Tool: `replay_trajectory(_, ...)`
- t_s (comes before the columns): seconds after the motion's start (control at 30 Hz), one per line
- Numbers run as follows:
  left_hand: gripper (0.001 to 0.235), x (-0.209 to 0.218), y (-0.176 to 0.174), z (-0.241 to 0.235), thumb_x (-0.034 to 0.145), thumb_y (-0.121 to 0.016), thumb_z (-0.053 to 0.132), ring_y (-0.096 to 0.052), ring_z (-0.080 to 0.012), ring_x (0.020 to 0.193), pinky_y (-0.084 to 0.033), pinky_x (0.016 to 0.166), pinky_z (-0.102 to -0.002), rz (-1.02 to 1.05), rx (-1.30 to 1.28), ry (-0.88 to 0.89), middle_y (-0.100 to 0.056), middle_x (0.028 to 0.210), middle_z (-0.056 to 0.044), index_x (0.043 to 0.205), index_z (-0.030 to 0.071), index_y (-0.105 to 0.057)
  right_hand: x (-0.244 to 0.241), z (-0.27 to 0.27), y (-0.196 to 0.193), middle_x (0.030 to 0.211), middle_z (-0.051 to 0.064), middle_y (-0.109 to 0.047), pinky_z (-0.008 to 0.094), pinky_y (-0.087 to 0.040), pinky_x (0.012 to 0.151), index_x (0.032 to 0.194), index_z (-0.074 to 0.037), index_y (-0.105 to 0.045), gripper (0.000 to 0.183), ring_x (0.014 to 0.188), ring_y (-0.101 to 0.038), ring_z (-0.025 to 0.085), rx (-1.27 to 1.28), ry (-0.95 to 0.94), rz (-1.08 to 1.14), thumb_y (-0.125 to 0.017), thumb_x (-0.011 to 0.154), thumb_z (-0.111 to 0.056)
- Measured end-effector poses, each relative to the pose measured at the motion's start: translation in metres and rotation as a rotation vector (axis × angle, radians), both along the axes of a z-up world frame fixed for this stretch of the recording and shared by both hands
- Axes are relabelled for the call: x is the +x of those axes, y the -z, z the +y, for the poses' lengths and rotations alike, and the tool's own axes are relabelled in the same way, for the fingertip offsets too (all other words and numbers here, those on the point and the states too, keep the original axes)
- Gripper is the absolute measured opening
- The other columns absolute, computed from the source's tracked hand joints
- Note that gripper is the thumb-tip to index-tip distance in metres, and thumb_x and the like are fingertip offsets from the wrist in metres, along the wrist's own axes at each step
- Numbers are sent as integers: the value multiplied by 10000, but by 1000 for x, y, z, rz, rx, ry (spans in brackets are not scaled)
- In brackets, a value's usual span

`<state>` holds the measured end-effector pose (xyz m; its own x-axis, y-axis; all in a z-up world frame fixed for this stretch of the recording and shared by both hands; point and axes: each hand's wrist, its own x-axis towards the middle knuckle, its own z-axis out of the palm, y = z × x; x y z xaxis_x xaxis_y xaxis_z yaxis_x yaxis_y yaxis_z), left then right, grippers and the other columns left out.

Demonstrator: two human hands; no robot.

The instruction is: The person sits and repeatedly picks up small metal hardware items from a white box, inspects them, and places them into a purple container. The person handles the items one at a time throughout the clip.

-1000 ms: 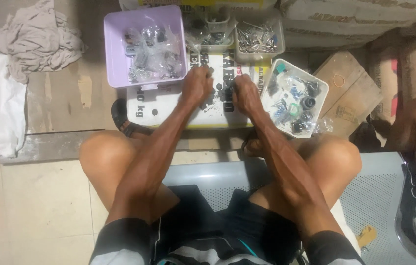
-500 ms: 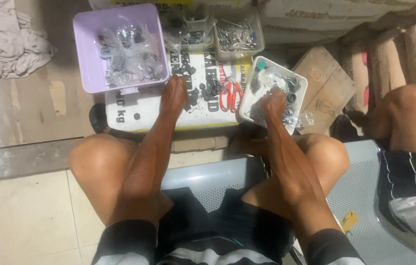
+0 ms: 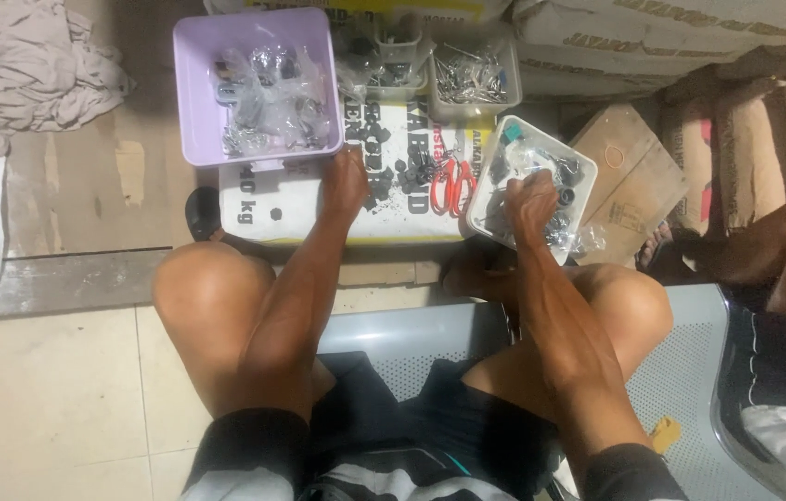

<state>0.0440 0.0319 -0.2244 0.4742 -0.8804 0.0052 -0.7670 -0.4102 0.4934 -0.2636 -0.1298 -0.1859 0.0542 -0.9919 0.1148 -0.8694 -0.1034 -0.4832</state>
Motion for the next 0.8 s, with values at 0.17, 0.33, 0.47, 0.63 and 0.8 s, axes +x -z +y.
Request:
replay_trajectory(0.17, 134, -4, -13, 0, 958, -572, -46, -717, -312, 871, -599, 728, -433, -23, 57, 22, -636, 949, -189, 1070, -62, -644, 17, -7, -53, 854, 249, -696, 565, -563, 761, 910, -27, -679, 180, 889, -725, 457, -21, 7, -179, -716, 809, -171)
replay_trajectory(0.33, 158, -12, -49, 5, 975, -538, -36, -706, -316, 878, -588, 743, -466, -32, 117, 28, -614, 982, -188, 1116, -63, -603, 66, 32, -188, 1048, 197, -680, 341, -625, 744, 1193, 38, -650, 206, 882, -713, 248, 187, -322, -488, -621, 1008, -49)
replay_trajectory(0.47, 99, -20, -69, 16, 968, -546, -53, -712, -295, 797, -592, 665, -408, -67, -18, 94, -606, 941, -165, 1006, -17, -630, 75, 41, -233, 933, 182, -700, 308, -595, 676, 1150, 72, -707, 185, 742, -709, 191, 178, -620, -598, -691, 973, 21)
replay_trajectory(0.63, 137, -14, -26, -4, 996, -536, -26, -712, -246, 769, -573, 660, -355, -39, -5, 93, -602, 882, -121, 936, 9, -655, 77, 50, -254, 949, 197, -681, 333, -617, 690, 1156, 87, -710, 200, 769, -716, 219, 254, -757, -622, -732, 966, 29)
replay_trajectory(0.8, 160, -11, -65, -4, 985, -532, 1, -692, -327, 785, -561, 705, -434, 306, -165, -55, -620, 852, -179, 910, -23, -672, 78, 45, -212, 842, 136, -680, 289, -596, 628, 1070, 49, -704, 124, 694, -702, 176, 463, -704, -804, -734, 951, 26)
